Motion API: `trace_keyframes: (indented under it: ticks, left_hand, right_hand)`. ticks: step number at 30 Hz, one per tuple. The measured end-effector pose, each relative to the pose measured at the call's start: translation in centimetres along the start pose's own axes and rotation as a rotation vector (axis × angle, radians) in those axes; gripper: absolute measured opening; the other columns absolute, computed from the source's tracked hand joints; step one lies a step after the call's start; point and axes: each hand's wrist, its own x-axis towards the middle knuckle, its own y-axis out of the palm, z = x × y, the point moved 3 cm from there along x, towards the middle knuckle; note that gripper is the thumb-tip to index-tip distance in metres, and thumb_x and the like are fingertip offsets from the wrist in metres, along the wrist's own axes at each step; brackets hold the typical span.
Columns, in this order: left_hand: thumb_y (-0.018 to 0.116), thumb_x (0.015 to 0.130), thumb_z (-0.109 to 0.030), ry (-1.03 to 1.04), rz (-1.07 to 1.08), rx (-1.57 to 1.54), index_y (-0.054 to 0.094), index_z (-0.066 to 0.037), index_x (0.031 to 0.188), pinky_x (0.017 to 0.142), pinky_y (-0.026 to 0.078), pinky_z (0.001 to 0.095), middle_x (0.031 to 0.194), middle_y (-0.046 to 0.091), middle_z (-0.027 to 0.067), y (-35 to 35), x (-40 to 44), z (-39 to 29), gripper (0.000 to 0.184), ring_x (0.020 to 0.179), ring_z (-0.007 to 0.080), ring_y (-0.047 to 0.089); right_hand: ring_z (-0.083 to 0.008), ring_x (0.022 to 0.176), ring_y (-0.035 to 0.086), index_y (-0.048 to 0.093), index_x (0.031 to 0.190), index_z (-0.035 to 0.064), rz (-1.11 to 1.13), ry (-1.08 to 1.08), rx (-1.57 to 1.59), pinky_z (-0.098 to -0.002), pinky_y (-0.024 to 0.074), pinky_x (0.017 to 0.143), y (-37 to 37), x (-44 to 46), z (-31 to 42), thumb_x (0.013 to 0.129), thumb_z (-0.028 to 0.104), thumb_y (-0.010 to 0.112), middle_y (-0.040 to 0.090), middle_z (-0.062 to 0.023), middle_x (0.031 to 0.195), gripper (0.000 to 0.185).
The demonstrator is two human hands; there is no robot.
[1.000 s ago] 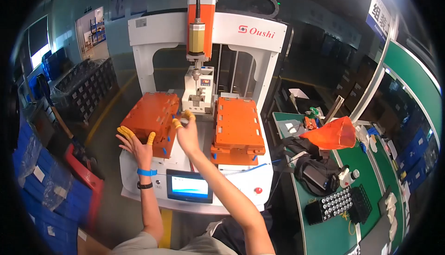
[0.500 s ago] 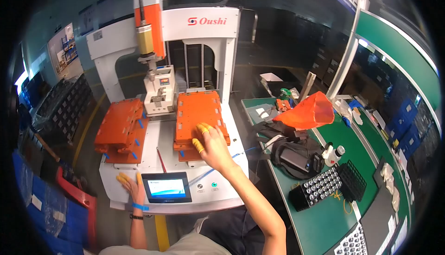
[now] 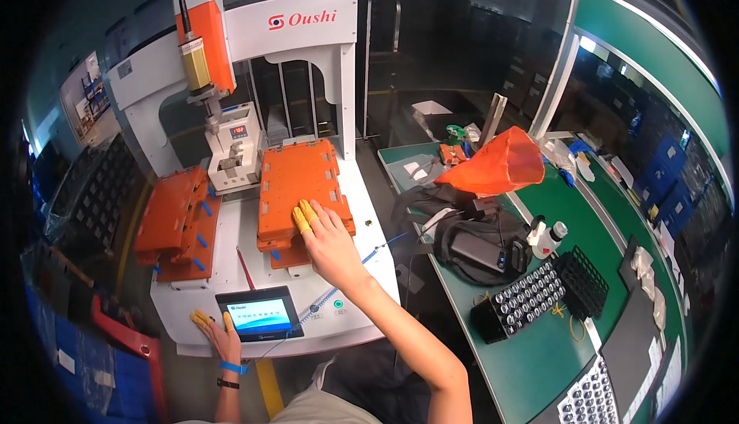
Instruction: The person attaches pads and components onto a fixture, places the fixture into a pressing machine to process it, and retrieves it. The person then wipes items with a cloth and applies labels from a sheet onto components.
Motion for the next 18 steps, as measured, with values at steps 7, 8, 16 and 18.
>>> trace_keyframes:
  ticks: [7,8,16,18]
  left_hand:
    - [0.055,0.105,-0.044,-0.043,-0.01,-0.067,0.017,0.014,0.157,0.128,0.013,0.0512,0.165,0.013,0.0376,-3.3,-0.4,-4.7,0.086,0.155,0.0501,0.01]
    - [0.055,0.106,-0.042,0.022,-0.021,-0.15,0.017,0.013,0.158,0.128,0.012,0.0504,0.166,0.013,0.0358,-3.3,-0.5,-5.9,0.085,0.156,0.0483,0.01]
    - [0.046,0.11,-0.035,0.52,0.544,-1.293,0.027,0.002,0.159,0.127,0.017,0.0472,0.165,0.033,0.0219,-9.3,-4.5,-24.5,0.065,0.154,0.0356,0.03]
    - [0.045,0.109,-0.047,0.394,0.706,-1.669,0.028,-0.003,0.16,0.124,0.027,0.0496,0.164,0.035,0.018,-8.6,-3.7,-26.8,0.07,0.149,0.0321,0.039]
  right_hand:
    - [-0.0404,0.136,0.054,0.063,0.128,-0.0018,0.315,-0.106,-0.367,-0.0459,0.0449,0.109,0.6,3.8,-0.8,0.088,0.016,0.07,0.063,-0.023,0.131,0.044]
    - [-0.0406,0.134,0.056,0.063,0.129,-0.0005,0.394,-0.122,-0.434,-0.045,0.0477,0.106,0.7,4.6,-0.9,0.088,0.019,0.071,0.063,-0.0228,0.131,0.046]
    - [-0.0204,0.105,0.072,0.079,0.092,0.0159,0.509,-0.212,-0.296,-0.0383,0.0572,0.083,-3.3,8.8,0.7,0.079,0.023,0.079,0.077,-0.0054,0.104,0.014]
    - [-0.0217,0.09,0.075,0.077,0.081,0.0116,0.428,-0.215,-0.226,-0.0331,0.0566,0.069,-5.3,8.3,3.0,0.073,0.023,0.08,0.076,-0.0046,0.089,0.014]
